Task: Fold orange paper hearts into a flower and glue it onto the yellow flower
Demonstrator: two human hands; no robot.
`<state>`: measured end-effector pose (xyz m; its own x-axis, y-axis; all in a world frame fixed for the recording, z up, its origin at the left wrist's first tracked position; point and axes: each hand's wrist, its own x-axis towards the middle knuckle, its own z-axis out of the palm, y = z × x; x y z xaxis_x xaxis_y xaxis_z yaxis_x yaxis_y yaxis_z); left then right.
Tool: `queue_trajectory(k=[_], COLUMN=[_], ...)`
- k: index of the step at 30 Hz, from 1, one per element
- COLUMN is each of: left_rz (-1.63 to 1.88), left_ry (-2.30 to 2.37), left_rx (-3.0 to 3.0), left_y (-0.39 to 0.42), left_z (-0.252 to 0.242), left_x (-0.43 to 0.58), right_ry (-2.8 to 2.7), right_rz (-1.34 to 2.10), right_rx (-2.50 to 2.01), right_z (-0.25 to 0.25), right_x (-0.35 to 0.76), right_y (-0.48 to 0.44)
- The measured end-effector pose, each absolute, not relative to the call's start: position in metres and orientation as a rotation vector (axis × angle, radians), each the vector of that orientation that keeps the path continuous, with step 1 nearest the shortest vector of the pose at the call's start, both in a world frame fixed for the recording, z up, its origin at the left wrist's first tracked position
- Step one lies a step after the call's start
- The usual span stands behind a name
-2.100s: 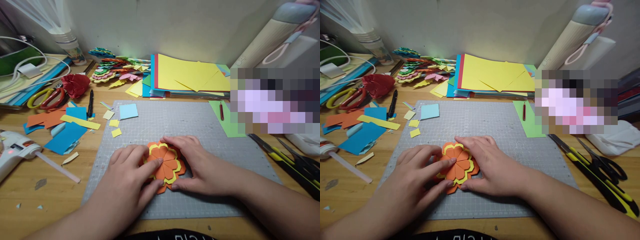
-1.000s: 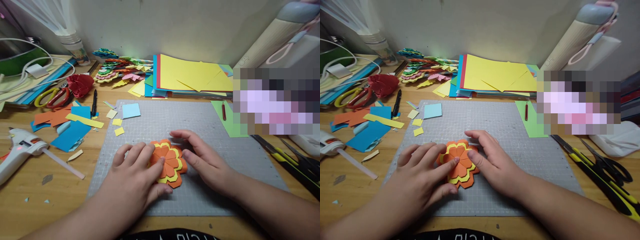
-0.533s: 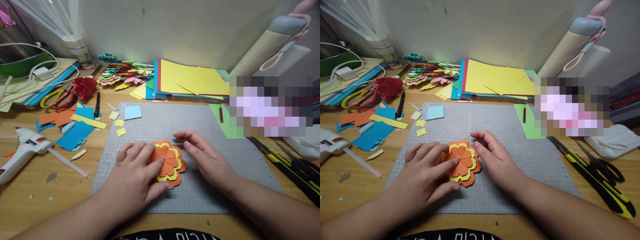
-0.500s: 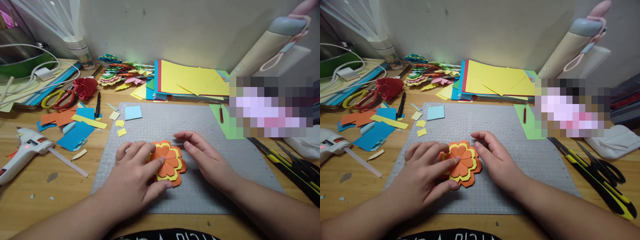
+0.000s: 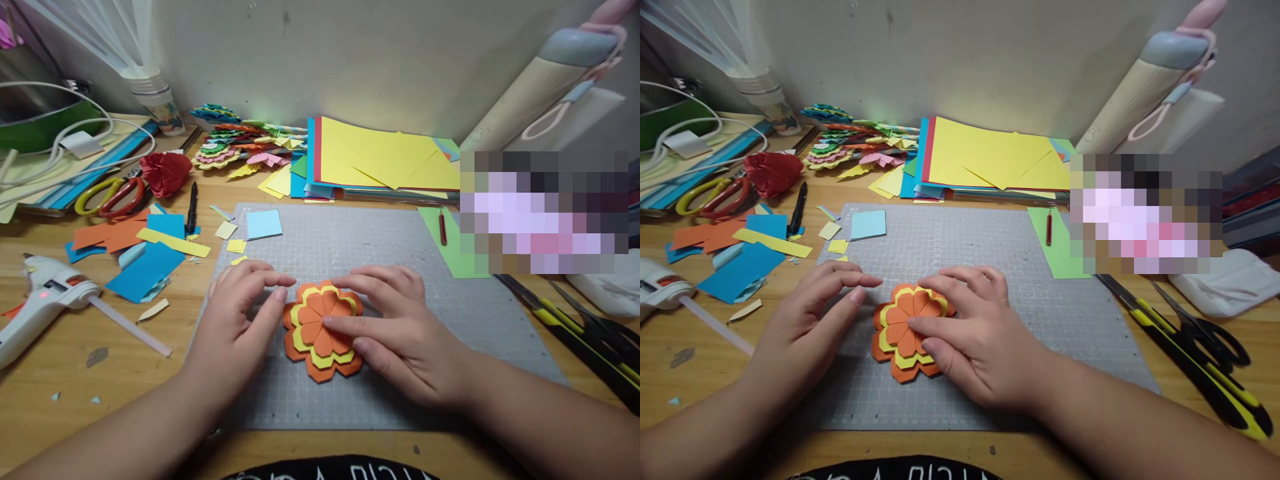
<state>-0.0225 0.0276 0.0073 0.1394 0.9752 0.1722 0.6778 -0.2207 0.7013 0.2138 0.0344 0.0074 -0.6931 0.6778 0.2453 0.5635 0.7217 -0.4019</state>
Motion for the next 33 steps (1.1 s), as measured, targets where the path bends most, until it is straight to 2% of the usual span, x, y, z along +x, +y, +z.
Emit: queue_trajectory(k=[13, 25, 29, 33], left_rz=[0.749, 0.827, 0.866, 0.642], left_ry=[1.600, 1.621, 1.498, 1.421], left_rx=[1.969, 2.016, 2.017, 2.077], left_y=[0.027, 0.033, 0.030, 0.024], left_z=[0.004, -0.003, 0.006, 0.010], left_x=[-0.016, -0.014, -0.020, -0.025], right_ry=[-2.626, -2.577, -2.227, -1.728], right_rz=[0.461, 0.477, 0.586, 0.672], right_rx=[-1.079, -1.027, -0.932, -1.010], right_z=[0.003, -0.004, -0.006, -0.005], right_x=[0.206, 0.205, 0.213, 0.220], right_y=[0.031, 0.033, 0.034, 0.038])
